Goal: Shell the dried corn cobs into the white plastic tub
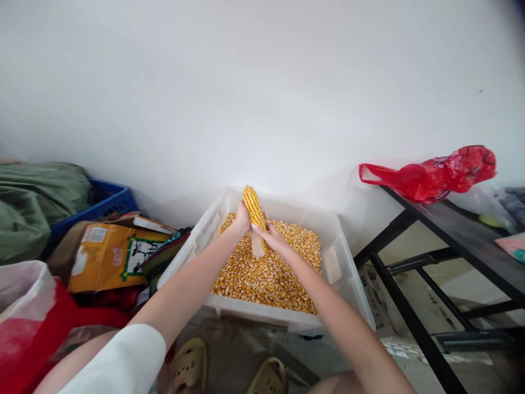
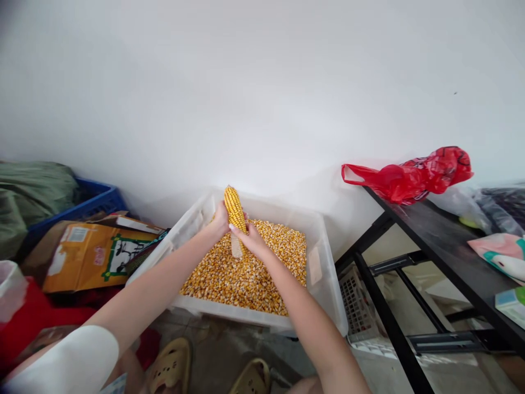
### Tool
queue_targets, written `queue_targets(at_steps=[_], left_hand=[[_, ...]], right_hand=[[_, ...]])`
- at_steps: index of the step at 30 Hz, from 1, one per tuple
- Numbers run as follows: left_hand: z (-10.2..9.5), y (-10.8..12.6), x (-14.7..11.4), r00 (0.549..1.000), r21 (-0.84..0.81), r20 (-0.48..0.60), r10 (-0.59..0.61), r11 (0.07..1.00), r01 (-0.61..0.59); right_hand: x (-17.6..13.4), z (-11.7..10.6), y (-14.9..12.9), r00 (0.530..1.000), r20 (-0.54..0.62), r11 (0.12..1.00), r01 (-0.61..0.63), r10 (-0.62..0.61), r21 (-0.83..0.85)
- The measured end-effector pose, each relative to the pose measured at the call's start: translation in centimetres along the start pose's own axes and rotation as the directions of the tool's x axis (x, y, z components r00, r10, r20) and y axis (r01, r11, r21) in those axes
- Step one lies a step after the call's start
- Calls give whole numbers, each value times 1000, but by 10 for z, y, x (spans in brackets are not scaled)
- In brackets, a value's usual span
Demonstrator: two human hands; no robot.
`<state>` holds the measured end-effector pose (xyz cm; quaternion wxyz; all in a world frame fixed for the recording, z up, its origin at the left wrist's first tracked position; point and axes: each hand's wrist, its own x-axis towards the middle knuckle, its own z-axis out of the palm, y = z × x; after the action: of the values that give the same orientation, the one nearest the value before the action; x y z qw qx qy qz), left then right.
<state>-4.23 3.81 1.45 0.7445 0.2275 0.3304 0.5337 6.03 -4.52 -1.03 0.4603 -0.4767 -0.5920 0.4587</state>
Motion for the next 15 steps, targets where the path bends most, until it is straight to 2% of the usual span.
queue_targets(at_steps=[1,2,4,5,6,7,8,10,12,15], left_hand=[[1,-3,0,1000,25,-3,27,999,-26],[3,-6,0,999,62,14,51,997,-52],[8,-17,-3,995,176,81,59,982,-73],[12,-23,-5,992,237,119,40,969,-68],[15,-28,-8,989,293,146,12,955,-55],[19,-33,-11,986,325,170,-3,944,-53],[23,-37,-14,981,340,193,-10,939,-57],[28,-40,-19,971,344,236,-25,937,-60],[29,-40,-21,968,371,239,-74,928,-21],[26,-39,-20,973,459,201,-113,888,8]], right_hand=[[3,-3,-4,998,-66,1000,-6,7,19],[7,-7,-9,982,-186,999,-2,8,37],[18,-17,-20,877,-480,993,74,-23,88],[24,-21,-26,841,-539,984,127,-41,124],[29,-26,-32,845,-532,971,165,-47,175],[35,-29,-37,870,-492,955,173,-34,240],[39,-32,-41,901,-434,942,151,-6,299],[46,-35,-44,910,-409,918,111,60,381],[48,-35,-41,874,-474,903,119,102,413],[47,-28,-31,779,-620,910,183,98,373]])
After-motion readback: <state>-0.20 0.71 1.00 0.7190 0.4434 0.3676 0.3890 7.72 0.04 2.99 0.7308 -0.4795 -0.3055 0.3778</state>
